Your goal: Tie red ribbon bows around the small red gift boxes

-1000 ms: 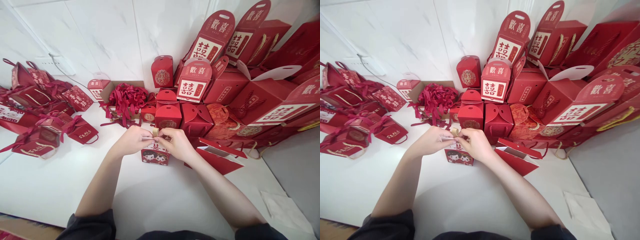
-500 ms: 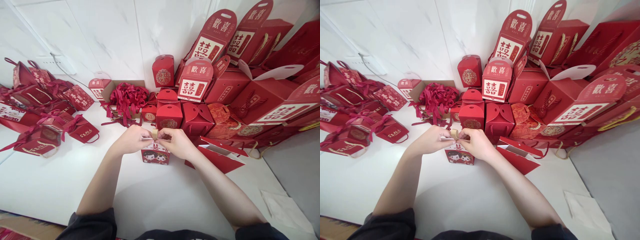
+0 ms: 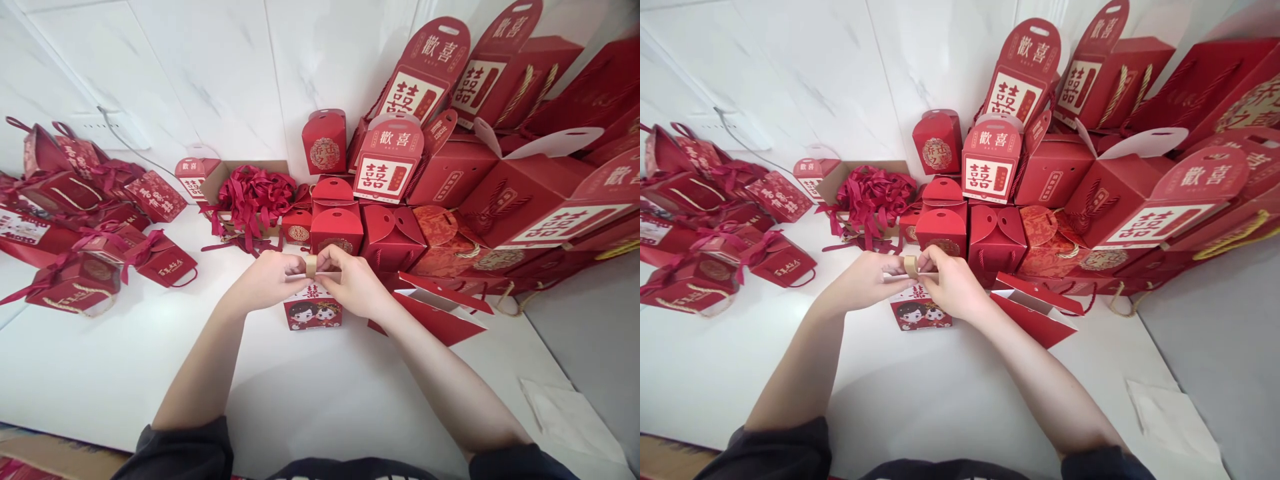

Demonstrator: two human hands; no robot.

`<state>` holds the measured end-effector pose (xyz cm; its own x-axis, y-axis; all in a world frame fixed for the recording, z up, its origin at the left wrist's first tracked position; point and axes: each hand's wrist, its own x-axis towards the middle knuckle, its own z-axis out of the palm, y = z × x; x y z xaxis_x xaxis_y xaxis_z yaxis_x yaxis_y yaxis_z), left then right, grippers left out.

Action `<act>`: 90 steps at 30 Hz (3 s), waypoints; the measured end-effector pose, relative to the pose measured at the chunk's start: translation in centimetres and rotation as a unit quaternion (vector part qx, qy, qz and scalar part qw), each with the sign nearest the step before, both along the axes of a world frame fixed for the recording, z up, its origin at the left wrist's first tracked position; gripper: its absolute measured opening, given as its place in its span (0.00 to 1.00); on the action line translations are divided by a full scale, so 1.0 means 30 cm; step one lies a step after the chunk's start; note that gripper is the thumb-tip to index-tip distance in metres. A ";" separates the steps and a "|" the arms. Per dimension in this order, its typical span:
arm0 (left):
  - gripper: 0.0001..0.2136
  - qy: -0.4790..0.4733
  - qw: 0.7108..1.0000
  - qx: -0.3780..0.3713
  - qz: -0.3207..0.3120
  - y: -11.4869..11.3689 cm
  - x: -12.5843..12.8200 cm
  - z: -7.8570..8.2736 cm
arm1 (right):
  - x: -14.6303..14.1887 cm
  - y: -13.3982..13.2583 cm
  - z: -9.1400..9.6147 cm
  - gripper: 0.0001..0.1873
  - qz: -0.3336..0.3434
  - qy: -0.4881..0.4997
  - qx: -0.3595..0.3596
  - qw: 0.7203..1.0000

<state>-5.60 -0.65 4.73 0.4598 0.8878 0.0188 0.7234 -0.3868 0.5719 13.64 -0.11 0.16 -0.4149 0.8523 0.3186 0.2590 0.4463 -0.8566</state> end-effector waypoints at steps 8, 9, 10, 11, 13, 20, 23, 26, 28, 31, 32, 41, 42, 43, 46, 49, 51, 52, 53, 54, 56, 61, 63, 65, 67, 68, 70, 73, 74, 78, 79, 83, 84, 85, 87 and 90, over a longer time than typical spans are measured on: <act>0.14 0.058 0.996 -0.003 -0.065 0.034 -0.047 0.002 | 0.000 0.004 -0.009 0.05 0.025 0.007 -0.030 0.999; 0.13 0.056 0.996 -0.013 -0.067 0.035 -0.050 0.005 | 0.004 0.003 -0.007 0.05 0.026 -0.003 -0.033 0.999; 0.13 0.053 0.996 -0.025 -0.066 0.034 -0.053 0.009 | 0.009 0.002 -0.004 0.04 0.029 -0.016 -0.035 0.999; 0.11 0.049 0.996 -0.036 -0.061 0.031 -0.054 0.013 | 0.014 -0.001 0.000 0.05 0.033 -0.029 -0.033 0.998; 0.09 0.037 0.997 -0.056 -0.048 0.025 -0.052 0.019 | 0.020 -0.008 0.011 0.08 0.045 -0.047 -0.022 0.998; 0.12 -0.004 0.999 -0.045 0.016 0.023 -0.026 -0.016 | -0.010 -0.026 0.022 0.03 0.011 -0.032 0.060 0.998; 0.14 0.012 0.999 -0.040 0.013 0.035 -0.020 -0.033 | -0.019 -0.022 0.014 0.05 -0.016 -0.022 0.041 0.999; 0.13 -0.008 0.999 -0.053 -0.005 0.047 -0.021 -0.041 | -0.012 -0.014 0.014 0.05 -0.035 -0.025 0.008 0.999; 0.13 -0.016 0.998 -0.060 -0.013 0.054 -0.026 -0.045 | -0.007 -0.010 0.016 0.06 -0.042 -0.026 -0.006 0.999; 0.14 -0.017 0.998 -0.061 -0.027 0.060 -0.032 -0.049 | -0.008 -0.005 0.013 0.08 -0.051 -0.024 -0.014 0.998; 0.15 -0.017 0.998 -0.060 -0.031 0.060 -0.033 -0.049 | -0.010 -0.004 0.010 0.09 -0.054 -0.020 -0.015 0.998; 0.13 0.014 0.998 -0.060 -0.020 0.037 -0.031 -0.021 | -0.007 0.000 0.000 0.11 -0.029 -0.014 -0.037 0.999; 0.12 0.013 0.998 -0.055 -0.018 0.033 -0.030 -0.018 | -0.006 0.000 0.000 0.11 -0.023 -0.042 -0.026 0.999; 0.11 0.011 0.999 -0.050 -0.016 0.030 -0.029 -0.015 | -0.006 0.000 -0.002 0.11 -0.018 -0.070 -0.010 0.997; 0.10 0.022 0.999 -0.037 -0.014 0.025 -0.027 -0.012 | -0.009 0.000 -0.011 0.11 -0.009 -0.127 0.045 0.991; 0.12 0.039 0.999 -0.019 -0.032 0.031 -0.029 -0.014 | -0.011 -0.003 -0.014 0.09 0.005 -0.155 0.091 0.984; 0.14 0.038 0.998 -0.024 -0.051 0.039 -0.034 -0.019 | -0.008 -0.006 -0.011 0.07 0.025 -0.162 0.111 0.980; 0.15 0.035 0.997 -0.031 -0.059 0.044 -0.038 -0.021 | -0.006 -0.007 -0.008 0.07 0.036 -0.164 0.118 0.979; 0.16 0.033 0.997 -0.037 -0.065 0.048 -0.042 -0.023 | -0.004 -0.007 -0.005 0.06 0.046 -0.167 0.125 0.977; 0.17 0.031 0.996 -0.042 -0.070 0.051 -0.045 -0.024 | -0.001 -0.007 -0.002 0.06 0.053 -0.171 0.131 0.975; 0.17 0.027 0.996 -0.047 -0.076 0.054 -0.051 -0.023 | 0.006 -0.006 0.003 0.07 0.062 -0.179 0.132 0.973; 0.12 0.022 0.996 -0.062 -0.067 0.043 -0.051 -0.005 | 0.024 -0.007 0.019 0.05 0.039 -0.161 0.109 0.980; 0.12 0.009 0.996 -0.061 -0.058 0.038 -0.046 -0.004 | 0.029 -0.009 0.027 0.03 0.018 -0.129 0.112 0.985; 0.13 -0.002 0.998 -0.048 -0.045 0.038 -0.042 -0.012 | 0.030 -0.011 0.032 0.04 0.028 -0.096 0.118 0.988; 0.15 -0.001 0.999 -0.033 -0.036 0.041 -0.039 -0.027 | 0.026 -0.011 0.033 0.08 0.055 -0.063 0.124 0.989; 0.16 0.002 0.999 -0.030 -0.038 0.043 -0.038 -0.035 | 0.023 -0.011 0.032 0.09 0.065 -0.048 0.124 0.989; 0.17 0.010 0.998 -0.038 -0.047 0.046 -0.036 -0.049 | 0.015 -0.009 0.026 0.12 0.070 -0.026 0.120 0.990; 0.16 0.028 0.997 -0.044 -0.055 0.045 -0.031 -0.056 | 0.005 -0.009 0.017 0.13 0.054 -0.023 0.111 0.992; 0.17 0.031 0.997 -0.039 -0.055 0.044 -0.030 -0.055 | 0.003 -0.010 0.017 0.13 0.047 -0.024 0.110 0.992; 0.18 0.025 0.998 -0.039 -0.043 0.043 -0.027 -0.047 | 0.004 -0.019 0.032 0.13 0.029 -0.034 0.109 0.993; 0.17 0.024 0.998 -0.045 -0.038 0.045 -0.027 -0.047 | 0.007 -0.021 0.039 0.14 0.028 -0.037 0.106 0.993; 0.12 0.046 0.996 -0.058 -0.041 0.056 -0.032 -0.049 | 0.024 -0.027 0.067 0.15 0.037 -0.056 0.101 0.993; 0.12 0.061 0.996 -0.055 -0.044 0.058 -0.034 -0.047 | 0.030 -0.028 0.073 0.16 0.041 -0.066 0.102 0.992; 0.13 0.077 0.995 -0.050 -0.047 0.059 -0.039 -0.042 | 0.037 -0.029 0.078 0.17 0.047 -0.077 0.102 0.991; 0.17 0.111 0.992 -0.037 -0.049 0.055 -0.058 -0.020 | 0.051 -0.034 0.090 0.17 0.049 -0.088 0.107 0.989; 0.20 0.154 0.988 -0.025 -0.019 0.032 -0.129 0.040 | 0.075 -0.047 0.109 0.13 0.030 -0.075 0.122 0.989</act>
<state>-9.45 0.31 5.93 0.4690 0.8667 -0.1701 0.8522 -0.3935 0.3448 15.89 -1.53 3.42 -0.5198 0.7306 0.4428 0.3420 0.6530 -0.6758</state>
